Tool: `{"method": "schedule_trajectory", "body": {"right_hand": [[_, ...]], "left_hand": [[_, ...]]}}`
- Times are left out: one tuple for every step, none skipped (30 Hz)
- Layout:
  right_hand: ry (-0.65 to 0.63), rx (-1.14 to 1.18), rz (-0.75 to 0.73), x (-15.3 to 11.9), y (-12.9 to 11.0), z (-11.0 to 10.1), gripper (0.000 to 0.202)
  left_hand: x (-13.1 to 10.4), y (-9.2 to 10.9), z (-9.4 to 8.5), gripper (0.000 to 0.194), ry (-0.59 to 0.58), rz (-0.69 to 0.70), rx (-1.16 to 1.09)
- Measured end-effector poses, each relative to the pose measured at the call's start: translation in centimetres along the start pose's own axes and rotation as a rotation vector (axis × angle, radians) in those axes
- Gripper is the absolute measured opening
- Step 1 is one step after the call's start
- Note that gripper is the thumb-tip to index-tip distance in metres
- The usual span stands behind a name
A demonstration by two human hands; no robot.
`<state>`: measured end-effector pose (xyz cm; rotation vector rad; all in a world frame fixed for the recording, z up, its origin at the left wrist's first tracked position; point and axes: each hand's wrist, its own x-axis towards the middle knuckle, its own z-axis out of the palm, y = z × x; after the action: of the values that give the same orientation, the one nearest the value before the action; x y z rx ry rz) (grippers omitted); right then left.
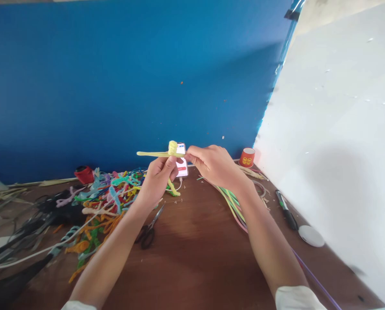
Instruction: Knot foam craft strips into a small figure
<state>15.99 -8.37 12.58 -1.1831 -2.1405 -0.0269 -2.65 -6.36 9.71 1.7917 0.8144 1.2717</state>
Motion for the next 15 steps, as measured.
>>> {"method": "schedule_trajectory", "body": {"right_hand": [[-0.009,0.002,0.003,0.01,0.01,-0.04,0.033],[-0.019,0.005,0.006,0.02,0.01,-0.08,0.033],[-0.026,0.007,0.007,0.03,0.03,-0.10,0.034],[-0.029,0.009,0.005,0.04,0.05,-0.12,0.034],[-0.030,0.009,0.002,0.05,0.08,-0.13,0.034],[-0.031,0.006,-0.001,0.07,0.12,-0.13,0.034],[-0.035,0.003,-0.006,0.08,0.17,-0.12,0.033],[-0.040,0.002,-0.011,0.10,0.21,-0.12,0.033],[-0.044,0.001,-0.016,0.12,0.24,-0.12,0.033],[-0.047,-0.001,-0.020,0.13,0.26,-0.12,0.033],[-0.047,0.000,-0.024,0.13,0.28,-0.12,0.034],[-0.040,0.004,-0.026,0.12,0.28,-0.11,0.035],[-0.028,0.012,-0.026,0.09,0.28,-0.09,0.035],[-0.008,0.022,-0.023,0.05,0.28,-0.04,0.035],[0.019,0.031,-0.021,0.00,0.29,0.03,0.033]], "left_hand": [[-0.04,0.02,0.05,0.047,0.005,-0.003,0.002],[-0.10,0.05,0.11,0.047,0.014,-0.007,0.003],[-0.17,0.10,0.18,0.046,0.025,-0.006,-0.001],[-0.23,0.15,0.26,0.043,0.038,-0.003,-0.014],[-0.29,0.21,0.34,0.040,0.052,0.005,-0.035],[-0.34,0.26,0.42,0.038,0.066,0.015,-0.062],[-0.36,0.31,0.49,0.036,0.075,0.023,-0.090],[-0.37,0.36,0.55,0.034,0.084,0.027,-0.115],[-0.36,0.40,0.58,0.033,0.085,0.026,-0.133],[-0.34,0.43,0.60,0.032,0.085,0.023,-0.146],[-0.30,0.45,0.61,0.030,0.087,0.022,-0.159],[-0.26,0.46,0.60,0.029,0.095,0.022,-0.173],[-0.21,0.46,0.59,0.028,0.111,0.022,-0.191],[-0.17,0.45,0.58,0.028,0.136,0.022,-0.211],[-0.13,0.45,0.56,0.028,0.166,0.019,-0.230]]}}
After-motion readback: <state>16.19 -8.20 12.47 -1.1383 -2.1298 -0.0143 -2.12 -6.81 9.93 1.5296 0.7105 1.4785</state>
